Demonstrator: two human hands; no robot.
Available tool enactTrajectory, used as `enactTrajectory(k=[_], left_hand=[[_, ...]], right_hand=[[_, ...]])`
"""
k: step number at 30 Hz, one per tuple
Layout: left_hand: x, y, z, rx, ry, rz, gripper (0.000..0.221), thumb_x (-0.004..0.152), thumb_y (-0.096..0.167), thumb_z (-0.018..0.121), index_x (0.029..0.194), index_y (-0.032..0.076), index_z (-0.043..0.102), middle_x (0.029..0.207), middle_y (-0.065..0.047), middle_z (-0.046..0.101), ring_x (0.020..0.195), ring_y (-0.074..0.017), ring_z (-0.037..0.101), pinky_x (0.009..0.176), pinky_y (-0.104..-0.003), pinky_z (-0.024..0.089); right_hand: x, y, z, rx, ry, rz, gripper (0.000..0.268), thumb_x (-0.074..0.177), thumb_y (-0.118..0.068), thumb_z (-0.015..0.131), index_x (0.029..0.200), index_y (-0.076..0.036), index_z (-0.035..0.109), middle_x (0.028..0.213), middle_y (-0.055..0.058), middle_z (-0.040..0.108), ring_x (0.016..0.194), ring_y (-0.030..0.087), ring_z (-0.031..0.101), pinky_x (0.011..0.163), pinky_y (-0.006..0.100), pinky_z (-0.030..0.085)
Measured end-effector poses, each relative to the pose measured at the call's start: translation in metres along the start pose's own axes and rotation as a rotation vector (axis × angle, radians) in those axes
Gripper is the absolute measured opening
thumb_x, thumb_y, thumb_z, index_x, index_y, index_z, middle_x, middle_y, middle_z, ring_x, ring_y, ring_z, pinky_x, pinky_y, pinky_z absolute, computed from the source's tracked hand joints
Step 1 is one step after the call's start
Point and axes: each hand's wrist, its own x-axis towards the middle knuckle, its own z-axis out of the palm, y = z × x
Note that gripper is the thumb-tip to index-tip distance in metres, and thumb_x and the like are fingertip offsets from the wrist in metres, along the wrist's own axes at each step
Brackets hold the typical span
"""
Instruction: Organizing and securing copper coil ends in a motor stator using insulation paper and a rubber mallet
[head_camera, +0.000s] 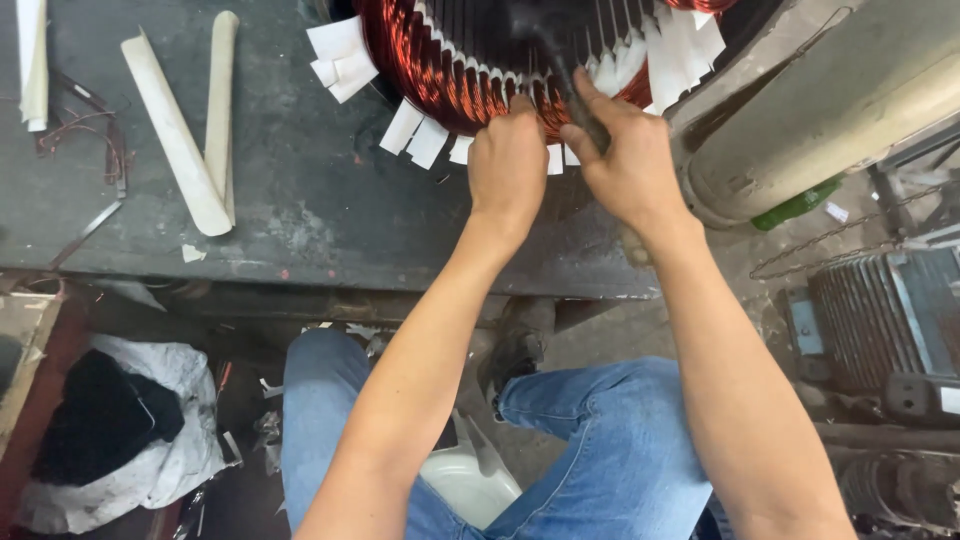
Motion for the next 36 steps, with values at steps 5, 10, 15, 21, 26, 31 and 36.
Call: enactTrajectory(k=[5,10,15,21,26,31,36], left_hand=[[-0.069,-0.013,-0.067,-0.135,-0.059,0.018,0.014,0.107,0.012,0.054,0.108,0.002,0.064,0.069,-0.021,0.068,0.061,-0.0495,0.067,0.052,-0.058,0.048],[-0.136,-0.074,-0.118,-0.273,-0.237,-0.212,0.025,0.105,0.023,0.064,0.086,0.007,0.065,0.060,-0.012,0.069,0.050,-0.0340,0.061,0.058,-0.049,0.044],[-0.106,-0.106,-0.131,0.191,-0.323,-0.294,0.053,0.106,0.041,0.072,0.141,0.008,0.048,0.093,-0.033,0.072,0.088,-0.0647,0.067,0.073,-0.069,0.051],[-0.096,-0.148,-0.159,0.349,-0.134,-0.252,0.036,0.114,0.041,0.059,0.120,0.006,0.063,0.074,-0.024,0.072,0.074,-0.0601,0.068,0.060,-0.066,0.050],[-0.111,-0.226,-0.228,0.230,0.078,-0.232,0.021,0.107,0.023,0.064,0.109,0.005,0.075,0.089,-0.023,0.079,0.087,-0.0544,0.070,0.076,-0.060,0.050],[-0.084,-0.329,-0.324,0.342,0.275,-0.125,0.014,0.097,0.008,0.065,0.095,0.004,0.078,0.090,-0.016,0.081,0.086,-0.0402,0.075,0.080,-0.050,0.051],[-0.011,-0.403,-0.338,0.341,0.090,-0.288,0.010,0.093,0.004,0.074,0.094,0.008,0.083,0.095,-0.020,0.078,0.097,-0.0414,0.070,0.076,-0.053,0.051]], right_hand=[[-0.012,-0.058,-0.076,0.178,-0.216,0.380,0.070,0.098,-0.018,0.077,0.163,-0.011,0.053,0.124,0.015,0.076,0.097,0.024,0.074,0.095,0.039,0.059],[-0.049,0.004,-0.084,0.272,-0.587,0.399,0.077,0.080,-0.020,0.086,0.154,-0.016,0.066,0.108,0.006,0.087,0.067,0.017,0.072,0.073,0.030,0.059],[-0.069,0.062,-0.023,-0.063,-0.651,0.181,0.053,0.090,-0.028,0.083,0.141,-0.014,0.076,0.113,0.013,0.081,0.105,0.032,0.074,0.097,0.043,0.054],[-0.047,0.003,-0.031,0.081,-0.530,0.168,0.033,0.096,-0.018,0.079,0.128,-0.013,0.082,0.110,0.003,0.083,0.089,0.017,0.077,0.092,0.032,0.055],[-0.057,0.029,-0.008,0.055,-0.554,0.092,0.040,0.093,-0.031,0.077,0.131,-0.022,0.083,0.111,-0.002,0.084,0.087,0.015,0.080,0.090,0.029,0.057],[-0.070,0.066,0.031,0.258,-0.528,0.138,0.045,0.092,-0.017,0.077,0.137,-0.012,0.081,0.118,0.012,0.084,0.097,0.025,0.078,0.094,0.037,0.062],[-0.059,0.043,0.029,0.219,-0.585,0.236,0.041,0.093,-0.020,0.075,0.132,-0.010,0.084,0.121,0.009,0.086,0.104,0.022,0.080,0.099,0.035,0.061]])
